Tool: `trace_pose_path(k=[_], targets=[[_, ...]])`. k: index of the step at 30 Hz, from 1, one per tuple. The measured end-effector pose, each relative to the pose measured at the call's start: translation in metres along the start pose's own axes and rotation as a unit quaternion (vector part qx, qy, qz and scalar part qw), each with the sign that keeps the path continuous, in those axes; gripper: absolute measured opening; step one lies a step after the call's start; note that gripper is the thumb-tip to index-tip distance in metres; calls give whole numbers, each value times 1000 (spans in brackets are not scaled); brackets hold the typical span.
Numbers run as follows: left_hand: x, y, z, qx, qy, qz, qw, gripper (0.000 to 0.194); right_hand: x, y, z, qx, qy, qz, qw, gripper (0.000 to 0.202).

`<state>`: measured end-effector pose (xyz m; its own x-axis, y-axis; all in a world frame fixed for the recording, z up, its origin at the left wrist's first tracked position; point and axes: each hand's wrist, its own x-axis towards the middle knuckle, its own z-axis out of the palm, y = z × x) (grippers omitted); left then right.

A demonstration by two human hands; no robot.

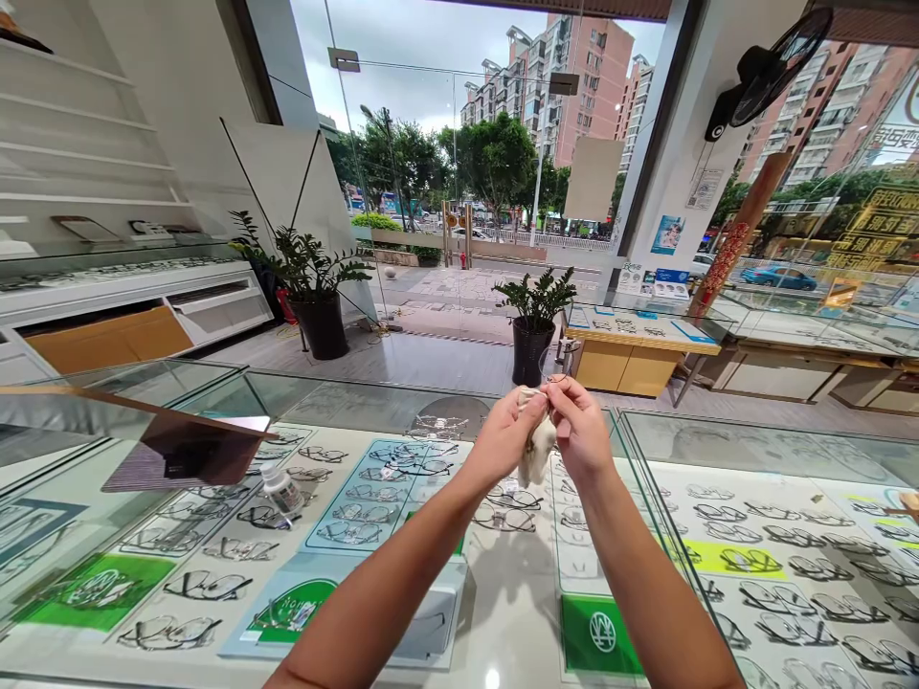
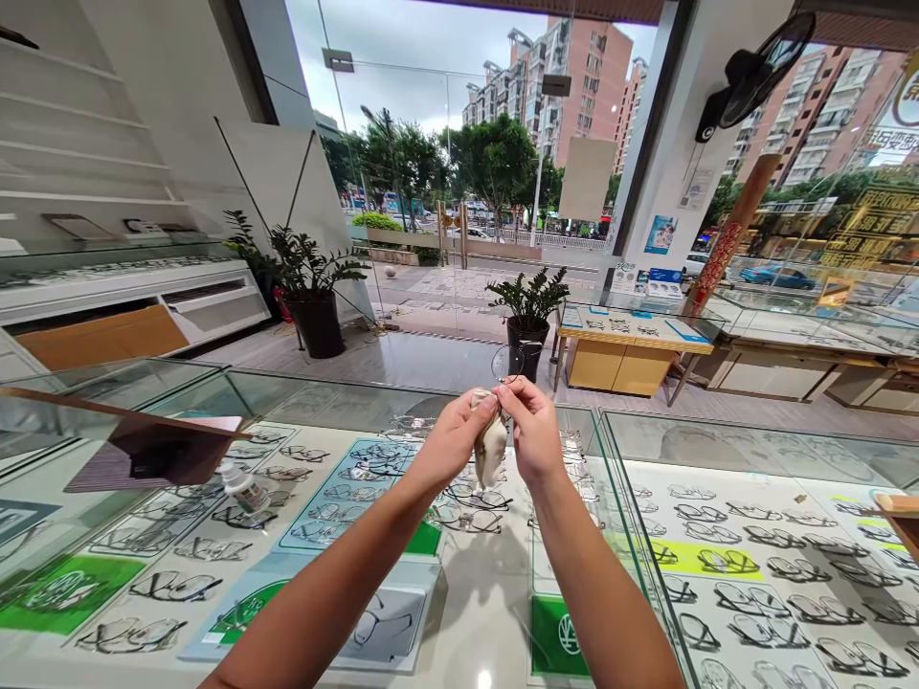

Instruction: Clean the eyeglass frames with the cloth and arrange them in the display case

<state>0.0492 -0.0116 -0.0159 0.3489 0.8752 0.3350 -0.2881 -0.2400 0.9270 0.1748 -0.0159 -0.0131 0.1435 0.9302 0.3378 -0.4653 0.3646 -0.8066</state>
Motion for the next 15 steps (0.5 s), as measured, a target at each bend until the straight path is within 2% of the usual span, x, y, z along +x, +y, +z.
trace_pose_path(k=[4,10,13,15], targets=[[1,4,-7,24,-4,20,1000,61,-1,-5,0,10,-8,-7,1000,29],[4,11,-19,34,-55,-4,998,58,1,-6,0,47,36,33,998,33],[4,7,-16,28,-27,-21,999,58,2,-2,0,26,39,37,998,33],[4,3,-11,38,6,-10,999,58,1,-1,1,14,33,33,999,33]])
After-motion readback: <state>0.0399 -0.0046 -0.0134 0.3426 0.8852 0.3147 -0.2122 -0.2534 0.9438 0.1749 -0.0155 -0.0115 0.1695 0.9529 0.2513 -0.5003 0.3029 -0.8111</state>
